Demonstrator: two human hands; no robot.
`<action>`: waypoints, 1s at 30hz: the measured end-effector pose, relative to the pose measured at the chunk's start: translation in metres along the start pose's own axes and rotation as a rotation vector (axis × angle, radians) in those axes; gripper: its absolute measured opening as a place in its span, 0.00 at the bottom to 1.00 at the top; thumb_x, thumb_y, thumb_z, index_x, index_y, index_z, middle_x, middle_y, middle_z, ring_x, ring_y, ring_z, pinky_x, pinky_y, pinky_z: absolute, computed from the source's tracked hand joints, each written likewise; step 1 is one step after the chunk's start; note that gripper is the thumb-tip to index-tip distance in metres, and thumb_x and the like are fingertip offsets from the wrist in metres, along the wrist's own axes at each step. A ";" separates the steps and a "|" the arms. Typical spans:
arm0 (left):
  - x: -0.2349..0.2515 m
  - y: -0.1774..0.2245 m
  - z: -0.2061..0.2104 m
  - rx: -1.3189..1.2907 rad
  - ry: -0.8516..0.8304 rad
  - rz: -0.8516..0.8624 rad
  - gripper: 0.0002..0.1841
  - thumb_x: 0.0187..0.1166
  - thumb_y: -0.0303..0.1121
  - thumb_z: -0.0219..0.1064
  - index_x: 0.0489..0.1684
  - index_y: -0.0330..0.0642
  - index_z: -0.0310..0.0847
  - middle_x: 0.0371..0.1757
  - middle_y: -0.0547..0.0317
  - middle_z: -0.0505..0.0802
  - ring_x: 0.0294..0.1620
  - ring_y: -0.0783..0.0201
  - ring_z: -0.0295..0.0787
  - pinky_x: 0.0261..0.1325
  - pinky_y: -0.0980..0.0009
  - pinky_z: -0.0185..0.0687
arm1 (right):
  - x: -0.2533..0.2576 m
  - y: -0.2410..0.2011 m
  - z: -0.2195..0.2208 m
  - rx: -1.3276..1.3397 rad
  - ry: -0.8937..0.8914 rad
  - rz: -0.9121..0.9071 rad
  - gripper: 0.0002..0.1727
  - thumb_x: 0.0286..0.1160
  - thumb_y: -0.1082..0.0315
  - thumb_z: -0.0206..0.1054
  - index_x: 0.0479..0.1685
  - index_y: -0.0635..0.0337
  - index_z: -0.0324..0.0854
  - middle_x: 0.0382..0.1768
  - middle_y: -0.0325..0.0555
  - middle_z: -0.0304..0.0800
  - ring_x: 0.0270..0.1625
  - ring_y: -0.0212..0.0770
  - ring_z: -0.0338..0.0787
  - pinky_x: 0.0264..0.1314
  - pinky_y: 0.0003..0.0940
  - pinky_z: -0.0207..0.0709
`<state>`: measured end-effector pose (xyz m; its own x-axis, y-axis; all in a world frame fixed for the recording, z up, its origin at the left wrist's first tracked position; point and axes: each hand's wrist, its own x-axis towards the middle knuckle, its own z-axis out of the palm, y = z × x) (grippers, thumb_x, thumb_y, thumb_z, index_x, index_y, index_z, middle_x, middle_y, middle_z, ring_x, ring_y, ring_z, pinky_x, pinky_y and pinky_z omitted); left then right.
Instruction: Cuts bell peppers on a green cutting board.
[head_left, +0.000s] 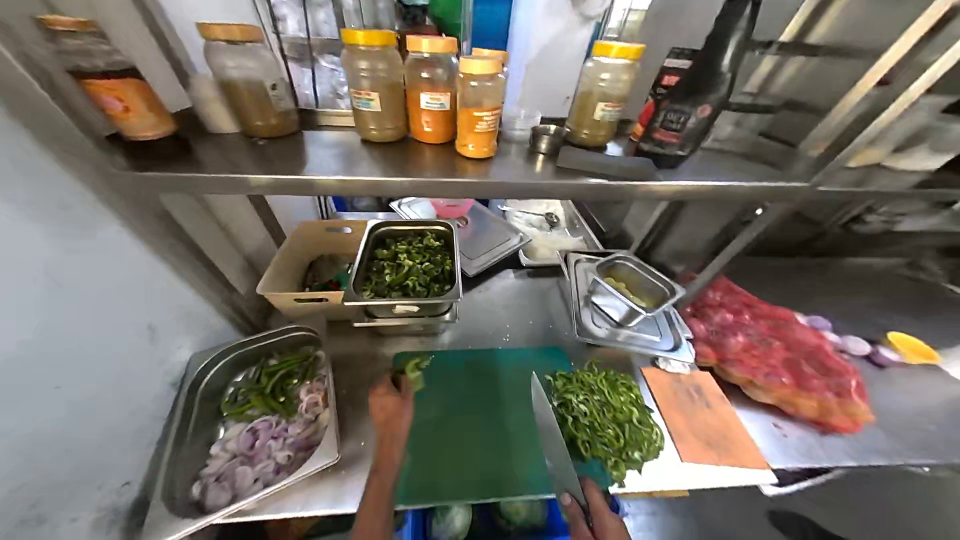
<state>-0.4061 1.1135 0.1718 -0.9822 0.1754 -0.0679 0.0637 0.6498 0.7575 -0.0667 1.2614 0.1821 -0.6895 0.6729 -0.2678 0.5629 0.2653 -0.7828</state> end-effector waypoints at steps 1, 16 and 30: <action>-0.015 0.006 0.003 -0.077 -0.166 -0.007 0.20 0.90 0.40 0.58 0.65 0.33 0.85 0.52 0.38 0.94 0.50 0.46 0.94 0.59 0.46 0.90 | 0.004 -0.003 0.000 -0.024 -0.018 0.010 0.23 0.90 0.52 0.58 0.67 0.61 0.75 0.28 0.50 0.88 0.24 0.48 0.89 0.31 0.51 0.87; -0.088 -0.013 0.028 -0.099 -0.483 0.074 0.17 0.78 0.43 0.76 0.57 0.43 0.90 0.51 0.49 0.96 0.46 0.53 0.96 0.54 0.48 0.93 | 0.015 -0.057 0.018 -0.698 -0.274 0.141 0.25 0.91 0.62 0.49 0.84 0.54 0.63 0.49 0.61 0.91 0.55 0.63 0.93 0.57 0.59 0.85; -0.089 -0.002 0.050 -0.022 -0.329 0.121 0.13 0.75 0.41 0.79 0.49 0.45 0.93 0.44 0.57 0.97 0.44 0.62 0.96 0.54 0.56 0.93 | 0.029 -0.085 0.052 -0.866 -0.379 0.159 0.24 0.88 0.71 0.49 0.82 0.51 0.64 0.55 0.60 0.91 0.61 0.62 0.92 0.60 0.57 0.85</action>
<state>-0.3101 1.1334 0.1434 -0.8577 0.4817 -0.1800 0.1689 0.5945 0.7862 -0.1580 1.2228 0.2118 -0.5919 0.5170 -0.6184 0.6994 0.7107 -0.0753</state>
